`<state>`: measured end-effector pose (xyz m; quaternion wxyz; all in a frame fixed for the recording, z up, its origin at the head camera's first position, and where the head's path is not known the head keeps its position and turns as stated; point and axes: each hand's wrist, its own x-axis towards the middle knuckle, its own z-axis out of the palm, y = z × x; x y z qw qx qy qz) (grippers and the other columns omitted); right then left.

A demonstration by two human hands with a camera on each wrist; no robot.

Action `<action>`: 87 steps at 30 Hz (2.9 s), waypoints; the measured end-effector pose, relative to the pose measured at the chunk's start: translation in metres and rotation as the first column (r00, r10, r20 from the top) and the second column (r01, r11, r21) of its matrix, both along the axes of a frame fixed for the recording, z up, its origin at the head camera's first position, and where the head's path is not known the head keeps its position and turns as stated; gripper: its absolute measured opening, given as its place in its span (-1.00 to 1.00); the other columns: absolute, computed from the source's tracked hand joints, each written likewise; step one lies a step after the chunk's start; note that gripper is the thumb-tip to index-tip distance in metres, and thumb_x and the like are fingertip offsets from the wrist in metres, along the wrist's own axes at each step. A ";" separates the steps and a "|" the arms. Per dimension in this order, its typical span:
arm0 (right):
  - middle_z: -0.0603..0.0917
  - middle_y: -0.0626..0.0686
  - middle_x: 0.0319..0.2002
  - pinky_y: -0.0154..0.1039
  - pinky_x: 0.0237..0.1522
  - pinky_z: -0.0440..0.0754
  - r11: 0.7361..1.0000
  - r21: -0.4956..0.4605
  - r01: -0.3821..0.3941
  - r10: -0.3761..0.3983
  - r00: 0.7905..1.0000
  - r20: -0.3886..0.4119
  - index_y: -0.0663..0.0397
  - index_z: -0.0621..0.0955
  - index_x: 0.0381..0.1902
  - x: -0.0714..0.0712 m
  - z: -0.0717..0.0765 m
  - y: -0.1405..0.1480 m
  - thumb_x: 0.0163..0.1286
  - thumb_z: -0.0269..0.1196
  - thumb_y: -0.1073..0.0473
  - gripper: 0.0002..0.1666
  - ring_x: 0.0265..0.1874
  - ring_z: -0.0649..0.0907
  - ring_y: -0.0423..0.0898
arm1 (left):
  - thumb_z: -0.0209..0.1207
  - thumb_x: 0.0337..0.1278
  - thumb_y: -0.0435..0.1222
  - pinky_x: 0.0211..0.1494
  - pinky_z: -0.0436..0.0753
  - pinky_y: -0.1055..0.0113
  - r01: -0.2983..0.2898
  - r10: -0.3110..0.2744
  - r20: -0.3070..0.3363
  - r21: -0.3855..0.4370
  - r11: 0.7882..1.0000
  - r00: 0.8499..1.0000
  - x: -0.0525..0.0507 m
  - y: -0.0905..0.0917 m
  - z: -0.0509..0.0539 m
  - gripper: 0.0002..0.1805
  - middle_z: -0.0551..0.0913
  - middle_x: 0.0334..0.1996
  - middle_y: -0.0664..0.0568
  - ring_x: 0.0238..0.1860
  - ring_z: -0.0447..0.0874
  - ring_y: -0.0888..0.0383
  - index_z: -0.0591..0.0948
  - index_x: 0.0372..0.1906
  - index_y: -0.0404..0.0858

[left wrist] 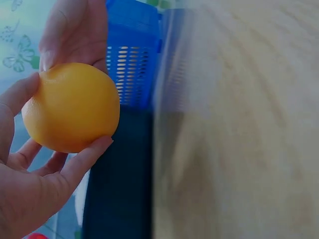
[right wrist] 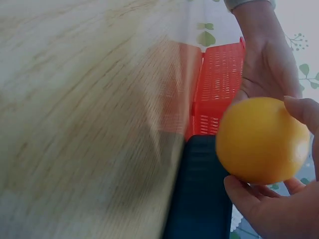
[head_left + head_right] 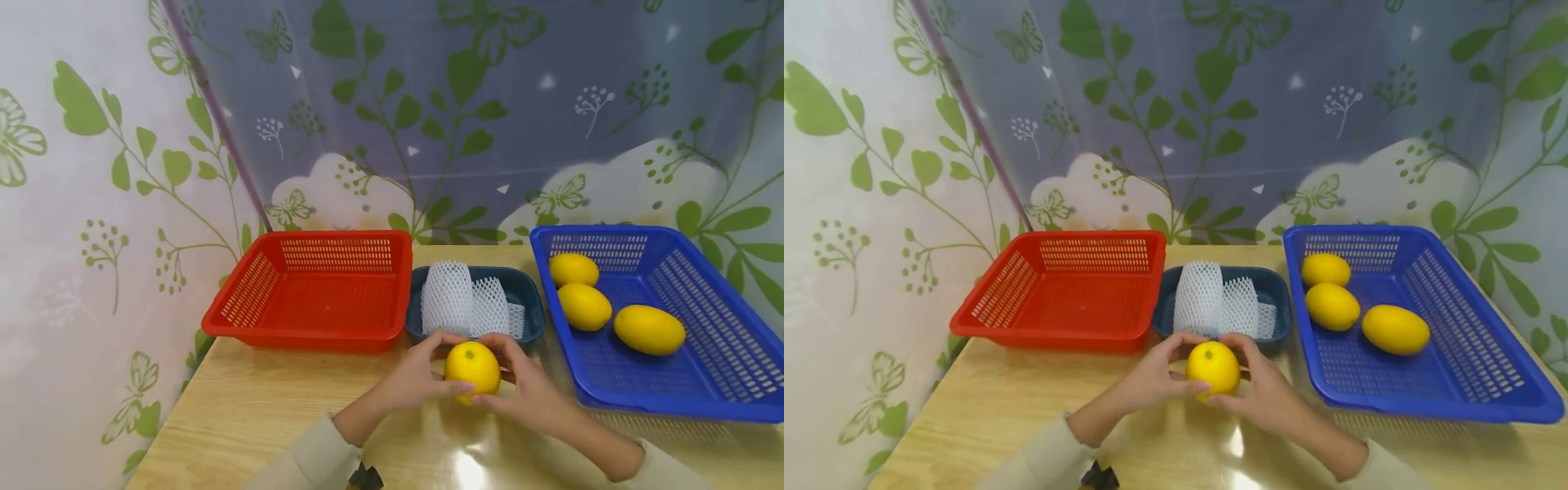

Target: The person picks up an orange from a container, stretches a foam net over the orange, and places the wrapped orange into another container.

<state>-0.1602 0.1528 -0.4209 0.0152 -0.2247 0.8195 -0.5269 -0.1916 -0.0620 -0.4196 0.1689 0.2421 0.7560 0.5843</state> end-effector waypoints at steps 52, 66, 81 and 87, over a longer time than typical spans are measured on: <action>0.52 0.33 0.09 0.09 0.02 0.61 0.949 0.076 0.305 -0.306 0.952 -0.006 0.24 0.33 0.22 -0.054 0.037 -0.028 0.26 0.33 0.28 -0.37 0.01 0.60 0.22 | 0.38 0.02 -0.40 0.11 0.59 0.34 0.133 -0.130 0.043 -0.071 0.989 0.991 0.002 -0.007 -0.033 -0.24 0.31 0.25 -0.01 0.25 0.37 0.00 0.28 0.33 -0.20; 0.41 0.33 0.20 -0.04 -0.04 0.66 0.907 0.142 0.398 -0.422 0.845 0.328 0.21 0.26 0.32 -0.090 0.026 -0.038 0.27 0.34 0.15 -0.24 -0.06 0.61 0.19 | 0.40 0.03 -0.35 0.08 0.58 0.38 0.157 -0.157 0.015 -0.106 0.982 0.988 0.005 -0.004 -0.031 -0.25 0.29 0.25 0.01 0.19 0.42 0.04 0.30 0.32 -0.09; 0.48 0.21 -0.10 -0.32 -0.40 0.53 0.856 0.118 0.502 -0.512 0.800 0.312 0.17 0.39 0.20 -0.101 0.013 -0.045 0.18 0.27 0.38 -0.39 -0.29 0.48 0.05 | 0.39 0.03 -0.38 0.08 0.59 0.37 0.151 -0.148 0.035 -0.106 0.983 0.988 0.007 -0.003 -0.027 -0.26 0.30 0.23 0.02 0.15 0.42 0.08 0.31 0.31 -0.09; 0.46 0.16 -0.20 -0.35 -0.42 0.48 0.852 0.078 0.517 -0.514 0.803 0.302 0.20 0.39 0.12 -0.102 0.013 -0.043 0.17 0.27 0.39 -0.46 -0.31 0.45 0.03 | 0.39 0.04 -0.35 0.08 0.59 0.38 0.161 -0.159 0.024 -0.109 0.981 0.987 0.005 -0.004 -0.029 -0.26 0.30 0.24 -0.01 0.16 0.42 0.04 0.30 0.32 -0.10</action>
